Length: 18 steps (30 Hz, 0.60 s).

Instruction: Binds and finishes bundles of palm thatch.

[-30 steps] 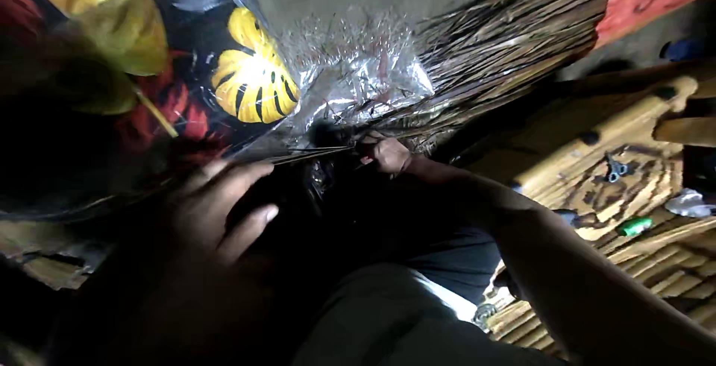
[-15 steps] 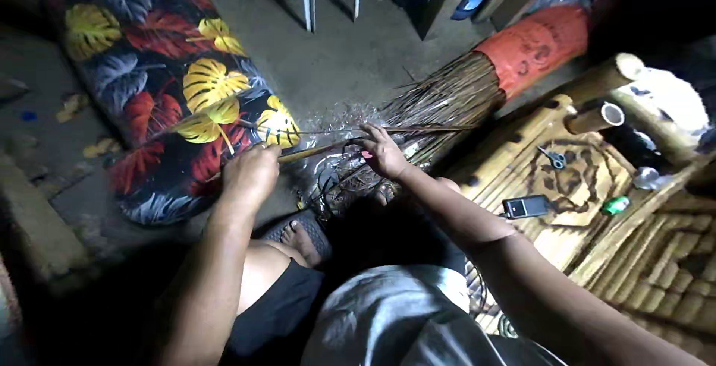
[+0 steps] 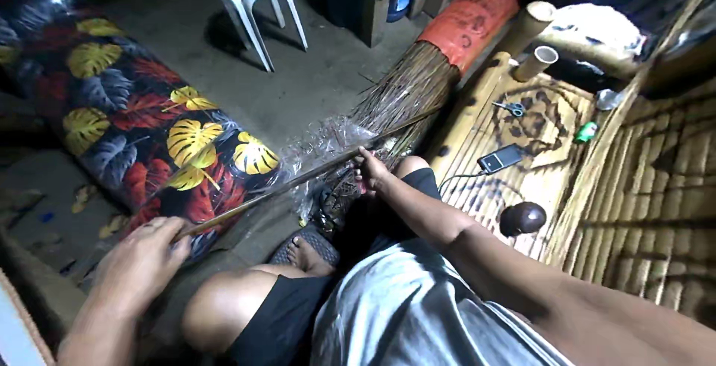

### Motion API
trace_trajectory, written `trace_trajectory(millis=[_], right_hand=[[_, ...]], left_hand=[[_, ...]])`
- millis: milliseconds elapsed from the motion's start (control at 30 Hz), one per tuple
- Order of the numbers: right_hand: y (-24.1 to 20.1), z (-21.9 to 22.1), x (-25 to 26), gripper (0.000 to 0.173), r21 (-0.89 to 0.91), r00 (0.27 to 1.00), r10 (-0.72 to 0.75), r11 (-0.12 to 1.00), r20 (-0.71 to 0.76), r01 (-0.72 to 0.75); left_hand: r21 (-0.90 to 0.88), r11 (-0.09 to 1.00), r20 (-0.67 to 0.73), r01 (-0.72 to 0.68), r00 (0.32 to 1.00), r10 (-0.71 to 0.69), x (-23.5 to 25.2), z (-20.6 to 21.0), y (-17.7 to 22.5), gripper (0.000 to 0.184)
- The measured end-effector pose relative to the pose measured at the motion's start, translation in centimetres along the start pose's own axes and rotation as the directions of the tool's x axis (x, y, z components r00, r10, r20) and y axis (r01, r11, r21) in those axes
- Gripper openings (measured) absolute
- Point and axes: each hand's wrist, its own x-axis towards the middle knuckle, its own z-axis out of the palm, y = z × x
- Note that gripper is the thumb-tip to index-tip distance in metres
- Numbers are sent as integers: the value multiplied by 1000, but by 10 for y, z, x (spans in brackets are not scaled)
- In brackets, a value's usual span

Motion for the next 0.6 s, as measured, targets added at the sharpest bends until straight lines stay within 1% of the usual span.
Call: trace_trajectory(millis=[67, 100, 167, 233, 300, 367, 433, 500, 600], right_hand=[[-1, 6, 6, 48, 51, 1000, 4, 999, -17, -3], [1, 8, 8, 45, 72, 999, 17, 997, -33, -14], [1, 11, 10, 43, 100, 999, 36, 994, -32, -33], [-4, 13, 11, 41, 137, 998, 39, 990, -56, -31], [-11, 16, 7, 36, 206, 994, 11, 979, -111, 12], [-20, 19, 0, 30, 243, 991, -49, 967, -123, 78], [-28, 19, -3, 31, 237, 990, -125, 962, -58, 135], [-40, 21, -7, 35, 193, 981, -192, 964, 26, 184], [-60, 33, -19, 27, 177, 956, -285, 947, 69, 270]], left_hand=[[81, 995, -89, -57, 994, 64, -20, -10, -14, 31], [114, 991, -110, -71, 990, 83, -30, -15, -19, 36], [152, 985, -103, -87, 989, 103, -49, -28, -25, 41], [190, 978, -89, -87, 991, 105, -67, -38, -27, 40], [204, 978, -106, -51, 992, 74, -84, -40, -32, 36], [191, 982, -132, 14, 991, 12, -99, -39, -37, 32], [162, 984, -124, 76, 991, -57, -110, -37, -42, 30], [131, 985, -118, 114, 988, -98, -117, -29, -46, 28], [55, 985, -153, 166, 976, -156, -119, -15, -47, 29]])
